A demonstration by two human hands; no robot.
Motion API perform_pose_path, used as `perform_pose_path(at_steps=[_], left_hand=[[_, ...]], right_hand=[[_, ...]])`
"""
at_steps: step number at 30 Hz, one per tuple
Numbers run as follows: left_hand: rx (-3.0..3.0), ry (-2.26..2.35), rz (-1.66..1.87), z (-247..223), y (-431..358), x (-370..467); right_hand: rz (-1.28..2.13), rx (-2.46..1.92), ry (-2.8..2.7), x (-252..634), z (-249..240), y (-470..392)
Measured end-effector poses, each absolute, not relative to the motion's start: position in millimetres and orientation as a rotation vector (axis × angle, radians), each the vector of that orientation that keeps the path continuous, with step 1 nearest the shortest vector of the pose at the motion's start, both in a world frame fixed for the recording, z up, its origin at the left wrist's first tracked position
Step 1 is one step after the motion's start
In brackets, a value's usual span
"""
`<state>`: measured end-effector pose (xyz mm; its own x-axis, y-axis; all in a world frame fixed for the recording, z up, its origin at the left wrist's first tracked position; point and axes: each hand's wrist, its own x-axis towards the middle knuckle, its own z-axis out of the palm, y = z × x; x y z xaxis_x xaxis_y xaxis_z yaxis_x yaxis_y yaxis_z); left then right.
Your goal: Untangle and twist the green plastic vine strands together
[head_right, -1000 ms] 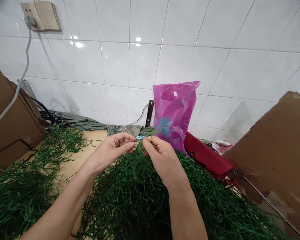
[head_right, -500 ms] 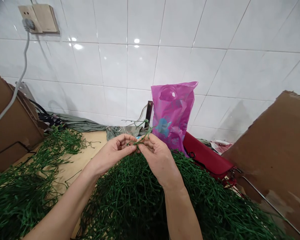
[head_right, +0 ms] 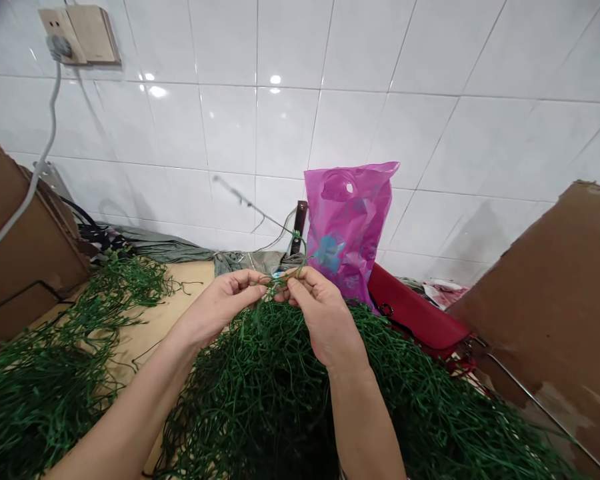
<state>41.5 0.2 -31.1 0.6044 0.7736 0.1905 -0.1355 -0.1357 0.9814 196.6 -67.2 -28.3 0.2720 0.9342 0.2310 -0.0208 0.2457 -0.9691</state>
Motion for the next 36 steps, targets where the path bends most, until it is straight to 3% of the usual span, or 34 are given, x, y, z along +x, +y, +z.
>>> perform_pose_path(at_steps=[4, 14, 22, 27, 36], left_hand=[[1.468, 0.574, 0.982, -32.5, 1.5, 44.3], [1.606, 0.604, 1.034, -36.5, -0.1, 47.0], [1.558, 0.532, 0.862, -37.4, -2.1, 49.3], [1.472, 0.542, 0.931, -35.9, 0.0, 49.3], [1.633, 0.602, 1.052, -37.0, 2.7, 45.3]], right_hand=[[0.873, -1.142, -1.021, 196.4, -27.2, -67.4], [0.245, -1.324, -1.292, 183.6, -26.8, -69.1], [0.596, -1.056, -1.089, 188.6, -31.2, -62.0], [0.923, -0.9, -0.871, 189.2, -30.9, -60.9], [0.859, -1.001, -0.932, 195.9, -30.7, -64.2]])
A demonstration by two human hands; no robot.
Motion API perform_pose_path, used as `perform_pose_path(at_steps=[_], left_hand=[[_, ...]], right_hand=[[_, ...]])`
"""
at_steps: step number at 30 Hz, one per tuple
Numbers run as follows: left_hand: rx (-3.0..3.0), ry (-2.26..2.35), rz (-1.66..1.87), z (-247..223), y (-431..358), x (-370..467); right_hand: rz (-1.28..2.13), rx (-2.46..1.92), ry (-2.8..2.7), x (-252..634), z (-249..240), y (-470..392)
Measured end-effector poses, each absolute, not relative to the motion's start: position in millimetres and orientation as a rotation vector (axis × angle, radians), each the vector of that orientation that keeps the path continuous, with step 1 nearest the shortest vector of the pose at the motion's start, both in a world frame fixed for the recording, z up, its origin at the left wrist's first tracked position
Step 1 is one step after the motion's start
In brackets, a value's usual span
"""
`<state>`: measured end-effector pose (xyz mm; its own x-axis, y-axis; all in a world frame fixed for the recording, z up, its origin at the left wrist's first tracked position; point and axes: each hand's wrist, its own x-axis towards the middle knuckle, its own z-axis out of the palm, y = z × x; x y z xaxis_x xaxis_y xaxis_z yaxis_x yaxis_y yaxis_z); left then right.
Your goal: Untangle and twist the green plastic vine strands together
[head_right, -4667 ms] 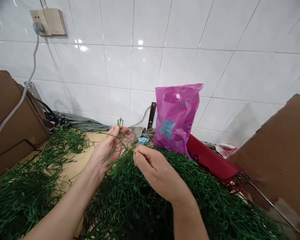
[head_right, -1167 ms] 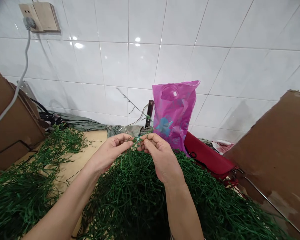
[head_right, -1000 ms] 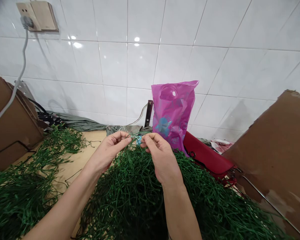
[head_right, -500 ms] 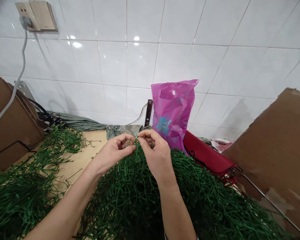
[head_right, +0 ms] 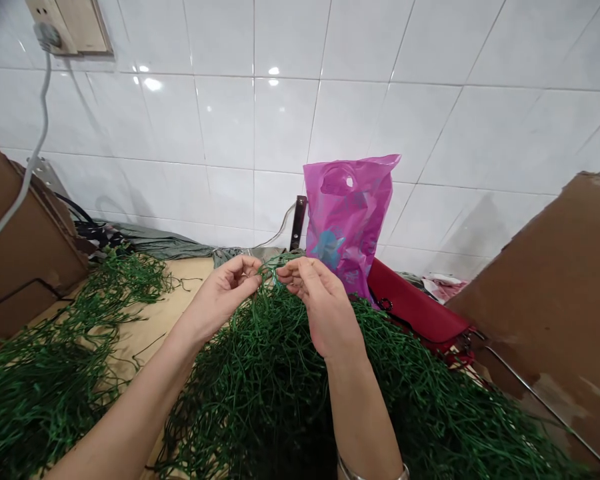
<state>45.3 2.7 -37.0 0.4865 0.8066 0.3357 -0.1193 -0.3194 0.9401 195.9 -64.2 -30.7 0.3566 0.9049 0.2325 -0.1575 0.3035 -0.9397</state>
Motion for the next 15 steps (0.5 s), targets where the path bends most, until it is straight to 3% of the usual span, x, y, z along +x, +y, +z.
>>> perform_pose_path(at_steps=[5, 15], left_hand=[[1.854, 0.643, 1.037, -34.3, -3.6, 45.7], [1.754, 0.497, 0.942, -37.0, 2.9, 43.2]], right_hand=[[0.835, -1.118, -1.082, 194.5, -32.5, -63.1], [0.764, -1.174, -1.274, 200.6, -32.2, -67.1]])
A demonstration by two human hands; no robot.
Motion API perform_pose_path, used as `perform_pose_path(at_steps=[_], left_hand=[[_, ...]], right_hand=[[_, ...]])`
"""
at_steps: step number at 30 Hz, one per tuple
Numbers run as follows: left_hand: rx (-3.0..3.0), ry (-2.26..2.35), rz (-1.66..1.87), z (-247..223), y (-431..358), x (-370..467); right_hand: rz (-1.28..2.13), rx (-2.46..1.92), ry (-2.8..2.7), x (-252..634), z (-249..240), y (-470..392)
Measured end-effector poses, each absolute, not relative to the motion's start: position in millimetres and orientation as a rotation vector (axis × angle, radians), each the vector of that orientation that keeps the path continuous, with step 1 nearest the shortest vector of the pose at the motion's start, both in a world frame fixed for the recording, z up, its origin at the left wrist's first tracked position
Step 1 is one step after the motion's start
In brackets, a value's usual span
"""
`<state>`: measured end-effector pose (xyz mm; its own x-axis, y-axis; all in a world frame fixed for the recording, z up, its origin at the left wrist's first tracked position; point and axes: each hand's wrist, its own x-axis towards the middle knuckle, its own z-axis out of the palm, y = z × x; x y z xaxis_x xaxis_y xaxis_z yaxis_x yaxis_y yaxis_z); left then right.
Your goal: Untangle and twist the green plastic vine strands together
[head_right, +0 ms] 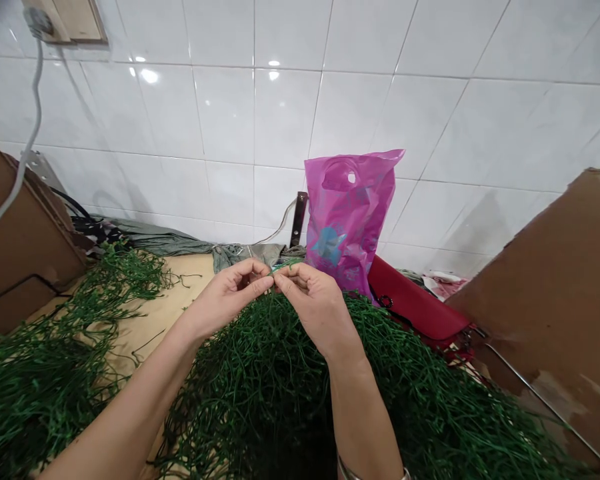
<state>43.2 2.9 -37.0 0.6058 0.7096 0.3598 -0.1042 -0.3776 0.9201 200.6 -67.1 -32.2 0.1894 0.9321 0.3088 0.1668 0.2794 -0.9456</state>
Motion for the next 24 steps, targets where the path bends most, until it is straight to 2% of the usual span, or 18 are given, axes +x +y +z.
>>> perform_pose_path(at_steps=[6, 12, 18, 24], left_hand=[[1.321, 0.375, 0.695, -35.2, 0.4, 41.6], [1.146, 0.352, 0.748, -35.0, 4.1, 39.8], [1.572, 0.45, 0.986, -36.0, 6.5, 41.3], [1.725, 0.453, 1.005, -41.6, 11.5, 43.3]], right_hand=[[0.833, -1.147, -1.369, 197.4, -30.2, -69.8], [0.798, -0.959, -1.263, 197.6, -38.8, -61.7], [0.563, -1.259, -1.278, 197.5, -38.4, -60.9], [0.773, -1.125, -1.2, 189.0, -39.7, -58.7]])
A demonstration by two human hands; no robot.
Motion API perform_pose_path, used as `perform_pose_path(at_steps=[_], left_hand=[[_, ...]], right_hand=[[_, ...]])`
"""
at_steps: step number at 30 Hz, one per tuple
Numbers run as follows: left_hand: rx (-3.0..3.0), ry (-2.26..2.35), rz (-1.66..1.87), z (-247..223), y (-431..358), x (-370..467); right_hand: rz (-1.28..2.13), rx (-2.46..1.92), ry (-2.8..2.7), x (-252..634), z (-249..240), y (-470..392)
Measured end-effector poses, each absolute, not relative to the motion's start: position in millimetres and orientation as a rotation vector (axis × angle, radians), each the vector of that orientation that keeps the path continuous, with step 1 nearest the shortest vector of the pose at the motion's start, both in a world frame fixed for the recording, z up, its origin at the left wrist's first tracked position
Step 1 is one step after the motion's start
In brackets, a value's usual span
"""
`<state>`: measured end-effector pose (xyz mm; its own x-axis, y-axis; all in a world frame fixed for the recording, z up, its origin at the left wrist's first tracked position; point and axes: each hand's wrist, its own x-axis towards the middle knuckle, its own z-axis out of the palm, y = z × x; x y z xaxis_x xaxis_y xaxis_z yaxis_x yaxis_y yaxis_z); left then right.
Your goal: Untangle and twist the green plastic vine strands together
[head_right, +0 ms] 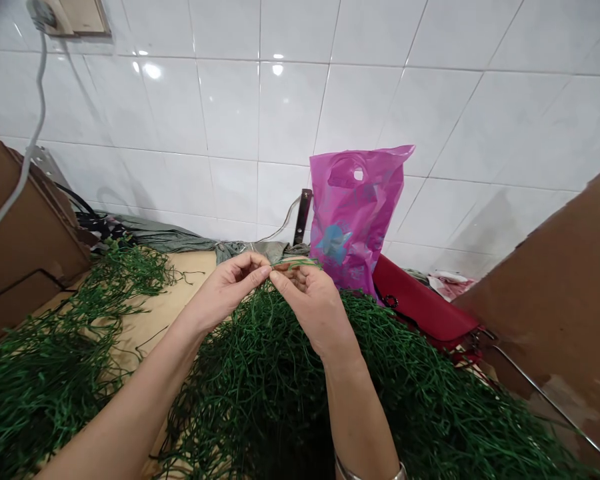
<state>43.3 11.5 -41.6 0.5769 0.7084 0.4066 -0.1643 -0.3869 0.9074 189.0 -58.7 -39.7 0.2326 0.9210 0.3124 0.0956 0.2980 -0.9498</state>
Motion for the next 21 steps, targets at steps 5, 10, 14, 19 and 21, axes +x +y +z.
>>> perform_pose_path(at_steps=[5, 10, 14, 19, 21], left_hand=[[1.843, 0.546, 0.944, -40.6, 10.6, 40.9], [1.87, 0.607, 0.833, -36.1, 5.2, 40.4], [1.755, 0.533, 0.824, -36.9, 7.2, 39.3], [1.616, 0.398, 0.732, -38.3, 8.2, 38.7], [1.505, 0.323, 0.716, -38.2, 6.4, 39.9]], right_hand=[[0.677, -1.231, -1.184, 191.2, -41.4, -55.9], [0.578, -1.285, -1.268, 191.8, -41.7, -55.6], [0.755, -1.195, -1.182, 188.2, -43.0, -54.9], [0.79, -1.163, -1.211, 178.0, -36.5, -58.4], [0.802, -1.122, -1.208, 175.2, -33.5, -59.7]])
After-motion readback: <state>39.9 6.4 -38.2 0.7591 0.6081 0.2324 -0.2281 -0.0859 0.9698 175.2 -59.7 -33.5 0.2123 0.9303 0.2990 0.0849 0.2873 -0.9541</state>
